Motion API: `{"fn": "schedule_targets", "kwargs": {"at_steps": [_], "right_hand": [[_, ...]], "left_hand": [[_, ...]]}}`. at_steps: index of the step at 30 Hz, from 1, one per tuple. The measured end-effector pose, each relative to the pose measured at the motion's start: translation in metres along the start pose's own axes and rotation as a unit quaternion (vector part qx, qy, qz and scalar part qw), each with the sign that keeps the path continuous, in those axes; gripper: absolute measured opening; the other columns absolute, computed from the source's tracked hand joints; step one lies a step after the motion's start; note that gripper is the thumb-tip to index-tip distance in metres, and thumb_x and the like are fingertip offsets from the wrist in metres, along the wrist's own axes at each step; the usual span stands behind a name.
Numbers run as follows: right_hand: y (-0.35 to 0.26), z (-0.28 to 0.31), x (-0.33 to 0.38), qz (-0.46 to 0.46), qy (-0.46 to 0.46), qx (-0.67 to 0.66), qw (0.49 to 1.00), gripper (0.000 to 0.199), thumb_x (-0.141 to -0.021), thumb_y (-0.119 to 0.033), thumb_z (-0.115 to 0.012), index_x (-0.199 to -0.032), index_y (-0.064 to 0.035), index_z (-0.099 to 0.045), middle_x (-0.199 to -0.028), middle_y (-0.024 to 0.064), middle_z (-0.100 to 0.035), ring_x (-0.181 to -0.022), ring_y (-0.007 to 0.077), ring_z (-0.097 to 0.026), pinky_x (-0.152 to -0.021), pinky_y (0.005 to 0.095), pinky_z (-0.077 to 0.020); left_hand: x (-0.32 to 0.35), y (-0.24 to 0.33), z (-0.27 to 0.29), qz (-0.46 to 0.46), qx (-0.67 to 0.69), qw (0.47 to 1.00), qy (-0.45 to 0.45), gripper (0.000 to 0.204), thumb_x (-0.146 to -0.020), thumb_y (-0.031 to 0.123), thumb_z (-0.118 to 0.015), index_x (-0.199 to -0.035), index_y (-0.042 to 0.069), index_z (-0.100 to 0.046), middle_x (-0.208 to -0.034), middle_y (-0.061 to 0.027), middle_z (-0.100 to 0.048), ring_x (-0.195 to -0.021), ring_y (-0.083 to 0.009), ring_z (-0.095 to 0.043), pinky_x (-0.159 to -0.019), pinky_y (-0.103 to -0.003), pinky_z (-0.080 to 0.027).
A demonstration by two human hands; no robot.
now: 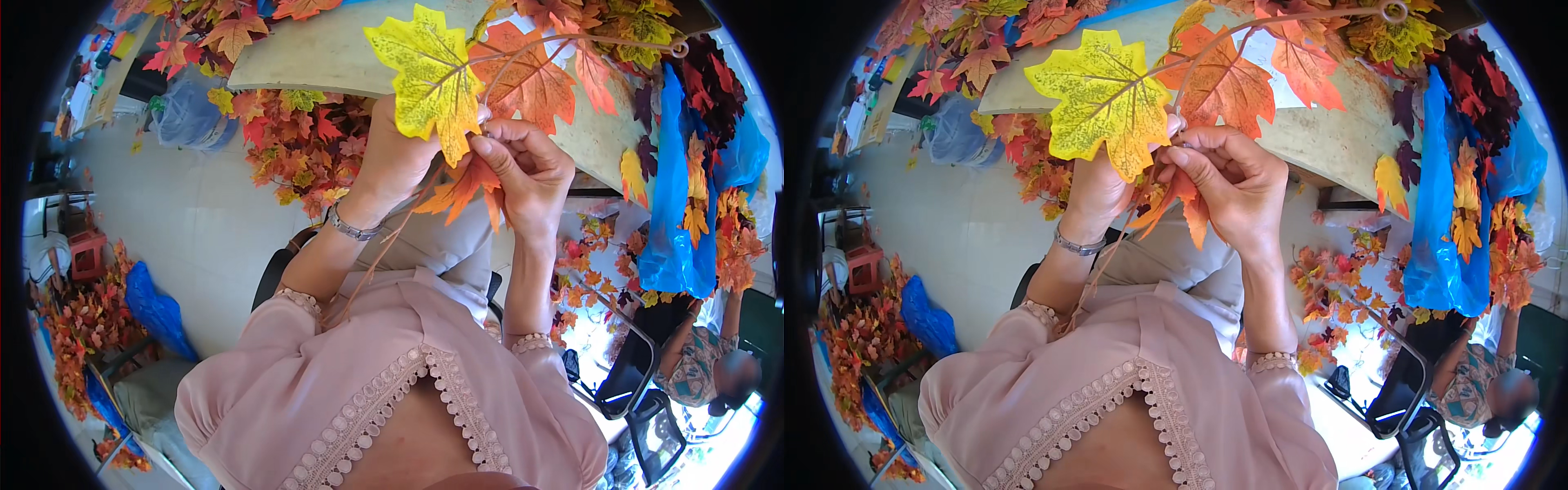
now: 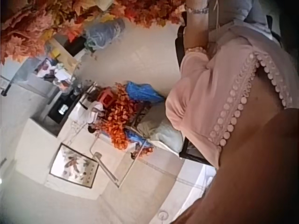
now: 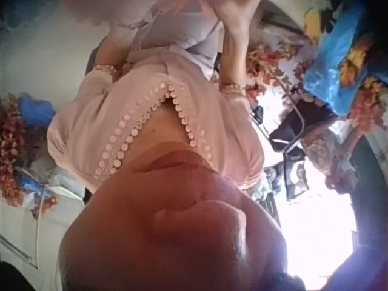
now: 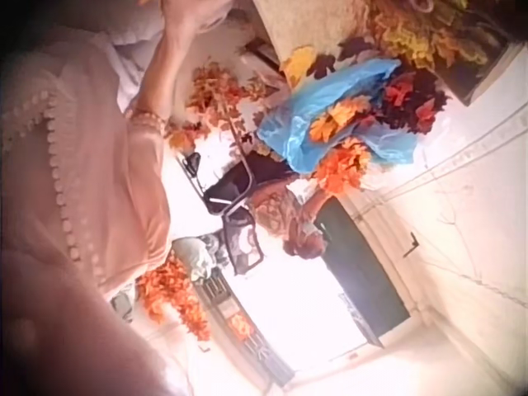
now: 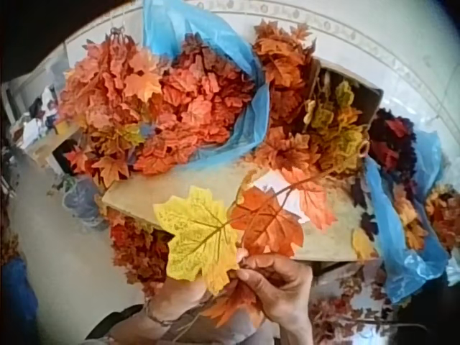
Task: Assembling artificial maple leaf stems by attaching individual leaves to plastic branches.
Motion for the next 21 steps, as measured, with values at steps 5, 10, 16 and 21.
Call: {"fn": "schedule_targets", "kwargs": {"at_steps": [5, 10, 16, 21], "right_hand": [[0.0, 0.002, 0.0, 0.019, 0.006, -0.022, 1.0, 0.009, -0.08, 0.004, -0.056, -0.088, 0.0086, -0.054, -0.079, 0.013, -0.061, -0.068, 0.0153, -0.061, -0.061, 0.0258, -0.051], [0.009, 0.004, 0.0, -0.019, 0.004, -0.012, 1.0, 0.01, -0.079, 0.003, -0.058, -0.087, 0.0076, -0.055, -0.077, 0.011, -0.062, -0.069, 0.0129, -0.06, -0.062, 0.0241, -0.0503], [0.006, 0.006, 0.001, -0.012, 0.021, -0.013, 1.0, 0.009, -0.079, 0.002, -0.059, -0.086, 0.0072, -0.056, -0.076, 0.0101, -0.062, -0.07, 0.0118, -0.06, -0.063, 0.0227, -0.0498], [0.011, 0.005, 0.003, -0.031, 0.014, -0.029, 0.999, 0.009, -0.079, 0.003, -0.059, -0.086, 0.0073, -0.055, -0.077, 0.0103, -0.062, -0.07, 0.0126, -0.06, -0.063, 0.0236, -0.0503]], "left_hand": [[-0.001, -0.004, -0.004, -0.005, -0.068, 0.997, -0.035, 0.028, -0.076, 0.011, -0.063, -0.099, -0.001, -0.055, -0.087, -0.0072, -0.06, -0.078, -0.0149, -0.058, -0.068, -0.026, -0.048], [-0.001, -0.004, -0.005, -0.002, 0.0, 0.999, -0.049, 0.029, -0.077, 0.012, -0.061, -0.102, -0.001, -0.054, -0.09, -0.0072, -0.058, -0.081, -0.0143, -0.057, -0.072, -0.026, -0.046], [0.001, -0.007, -0.003, 0.009, -0.041, 0.998, -0.055, 0.032, -0.077, 0.011, -0.06, -0.106, -0.002, -0.052, -0.097, -0.0093, -0.058, -0.09, -0.017, -0.056, -0.079, -0.03, -0.044], [0.001, -0.006, -0.005, 0.008, 0.012, 0.998, -0.056, 0.026, -0.077, 0.008, -0.059, -0.101, -0.002, -0.055, -0.093, -0.0085, -0.06, -0.084, -0.0147, -0.058, -0.073, -0.027, -0.047]]}}
Point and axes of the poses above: each hand's wrist, its own x-axis away from the middle knuckle, its own z-axis out of the back of the hand, y = z × x, the point moved 10 cm from there along -x, towards the middle knuckle
